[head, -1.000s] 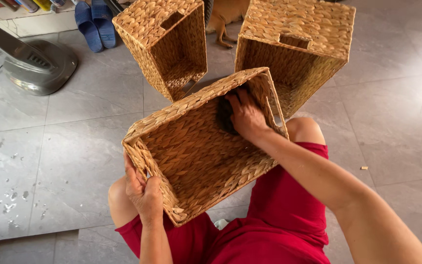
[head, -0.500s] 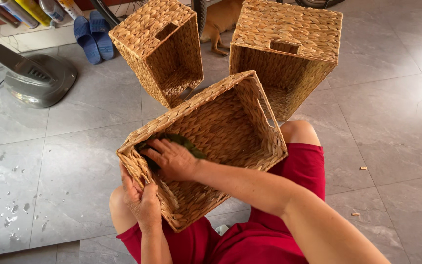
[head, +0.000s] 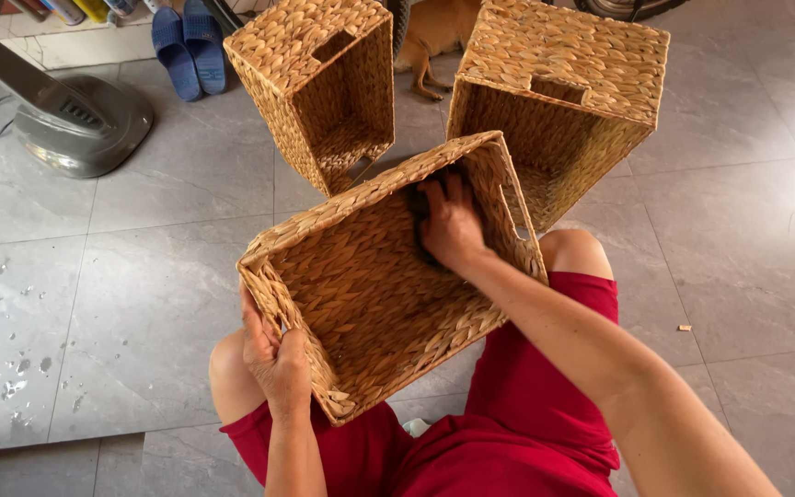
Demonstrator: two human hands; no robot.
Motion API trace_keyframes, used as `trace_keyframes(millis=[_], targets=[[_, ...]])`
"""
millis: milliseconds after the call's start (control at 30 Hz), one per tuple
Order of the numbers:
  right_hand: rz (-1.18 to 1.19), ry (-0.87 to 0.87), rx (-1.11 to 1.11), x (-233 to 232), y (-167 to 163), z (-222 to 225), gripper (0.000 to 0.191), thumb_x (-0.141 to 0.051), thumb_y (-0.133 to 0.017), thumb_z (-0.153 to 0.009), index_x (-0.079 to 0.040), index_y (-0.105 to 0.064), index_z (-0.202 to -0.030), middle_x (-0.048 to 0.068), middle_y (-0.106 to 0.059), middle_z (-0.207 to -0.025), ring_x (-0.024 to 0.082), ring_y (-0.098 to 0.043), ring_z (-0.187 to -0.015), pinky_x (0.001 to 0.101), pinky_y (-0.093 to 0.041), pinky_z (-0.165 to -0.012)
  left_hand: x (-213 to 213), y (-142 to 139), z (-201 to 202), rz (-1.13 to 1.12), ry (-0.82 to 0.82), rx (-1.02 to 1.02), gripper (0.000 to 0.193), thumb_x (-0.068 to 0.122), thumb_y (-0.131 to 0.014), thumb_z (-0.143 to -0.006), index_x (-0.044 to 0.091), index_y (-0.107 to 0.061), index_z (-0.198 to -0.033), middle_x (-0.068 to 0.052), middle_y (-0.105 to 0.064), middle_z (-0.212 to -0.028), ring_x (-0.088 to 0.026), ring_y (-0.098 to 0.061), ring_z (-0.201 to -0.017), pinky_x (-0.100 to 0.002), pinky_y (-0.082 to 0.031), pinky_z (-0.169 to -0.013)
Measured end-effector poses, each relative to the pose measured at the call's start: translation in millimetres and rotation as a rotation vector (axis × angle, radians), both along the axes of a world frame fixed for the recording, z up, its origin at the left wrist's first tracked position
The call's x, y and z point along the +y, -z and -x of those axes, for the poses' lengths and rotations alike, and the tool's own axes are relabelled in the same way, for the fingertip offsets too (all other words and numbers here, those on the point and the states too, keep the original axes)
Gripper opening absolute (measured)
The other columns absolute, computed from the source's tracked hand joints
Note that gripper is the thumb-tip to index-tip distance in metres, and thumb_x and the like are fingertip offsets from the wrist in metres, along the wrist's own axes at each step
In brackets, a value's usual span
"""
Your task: The person sits on the floor and wipes the exterior and interior of a woven basket using a green cloth. They rotate the basket to clean all sides and the inside, then place it down and pick up another basket to continue wiping.
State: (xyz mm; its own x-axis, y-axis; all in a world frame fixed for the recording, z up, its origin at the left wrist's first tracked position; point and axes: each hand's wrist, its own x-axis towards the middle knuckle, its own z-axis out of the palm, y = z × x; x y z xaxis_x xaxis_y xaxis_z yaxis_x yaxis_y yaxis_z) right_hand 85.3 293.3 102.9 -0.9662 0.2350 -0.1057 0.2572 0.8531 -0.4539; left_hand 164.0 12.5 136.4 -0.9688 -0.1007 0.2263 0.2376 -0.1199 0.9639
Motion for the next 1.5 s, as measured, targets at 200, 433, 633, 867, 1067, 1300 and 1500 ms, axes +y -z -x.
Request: trace_keyframes(millis=[200, 433, 633, 867, 1067, 1300, 1500], targets=[[-0.161, -0.332, 0.369, -92.0, 8.7, -8.5, 0.051, -0.020, -0.077, -0.074, -0.025, -0.064, -0.124, 0.019, -0.055, -0.136, 0.037, -0.051, -0.133, 0.0494, -0.039, -0.117, 2.2, -1.0, -0.1, -0.003, 0.014, -0.017, 0.090, -0.019, -0.036, -0.077, 0.001, -0.024, -0.164, -0.012, -0.052, -0.151, -0.016, -0.054, -0.133, -0.027, -0.041, -0.113], [-0.050, -0.850, 0.095, -136.5, -11.5, -28.1, 0.064, -0.026, -0.075, -0.078, -0.020, -0.057, -0.138, 0.008, -0.040, -0.151, 0.034, -0.041, -0.133, 0.0516, -0.037, -0.113, 3.9, -2.1, -0.7, 0.028, -0.022, -0.027, 0.089, -0.019, -0.037, -0.077, 0.001, -0.025, -0.162, -0.011, -0.050, -0.153, -0.015, -0.053, -0.137, -0.026, -0.042, -0.114], [-0.372, -0.805, -0.287, -64.4, -26.0, -20.6, 0.061, -0.003, -0.055, -0.093, -0.029, -0.049, -0.148, 0.002, -0.033, -0.160, 0.033, -0.032, -0.147, 0.0427, -0.046, -0.112, 1.8, -0.2, -0.6, 0.099, -0.052, -0.058, 0.088, -0.018, -0.039, -0.078, 0.001, -0.027, -0.163, -0.010, -0.059, -0.139, -0.012, -0.060, -0.116, -0.026, -0.049, -0.102], [-0.326, -0.266, -0.564, 1.4, -58.3, -29.5, 0.085, 0.017, -0.058, -0.084, -0.026, -0.038, -0.155, 0.007, -0.025, -0.165, 0.037, -0.041, -0.142, 0.0385, -0.062, -0.095, 1.1, 6.0, 1.0, 0.021, -0.007, 0.010, 0.089, -0.019, -0.037, -0.077, -0.001, -0.026, -0.163, -0.011, -0.055, -0.147, -0.013, -0.057, -0.128, -0.026, -0.044, -0.111], [-0.392, -0.538, -0.639, -53.0, -41.0, -33.7, 0.073, 0.013, -0.061, -0.084, -0.013, -0.047, -0.151, 0.019, -0.026, -0.164, 0.045, -0.049, -0.135, 0.0366, -0.061, -0.093, -1.4, 9.7, 2.3, 0.011, -0.009, 0.014, 0.089, -0.019, -0.037, -0.079, -0.001, -0.026, -0.165, -0.012, -0.055, -0.147, -0.014, -0.056, -0.126, -0.026, -0.043, -0.110], [-0.206, -0.910, -0.554, -144.9, -26.5, -48.1, 0.050, -0.010, -0.063, -0.093, -0.008, -0.057, -0.142, 0.020, -0.030, -0.163, 0.036, -0.062, -0.125, 0.0395, -0.060, -0.095, 2.0, 10.4, 0.2, -0.021, -0.030, 0.006, 0.084, -0.018, -0.039, -0.082, 0.000, -0.024, -0.162, -0.011, -0.051, -0.151, -0.014, -0.056, -0.130, -0.027, -0.046, -0.110], [-0.066, -1.005, -0.403, -109.6, 4.9, -56.2, 0.055, -0.021, -0.064, -0.091, -0.028, -0.050, -0.144, 0.005, -0.041, -0.154, 0.032, -0.048, -0.136, 0.0483, -0.046, -0.108, 1.6, 14.4, -1.8, 0.041, -0.083, -0.057, 0.085, -0.017, -0.041, -0.083, 0.001, -0.025, -0.164, -0.011, -0.055, -0.146, -0.014, -0.058, -0.122, -0.028, -0.046, -0.106]])
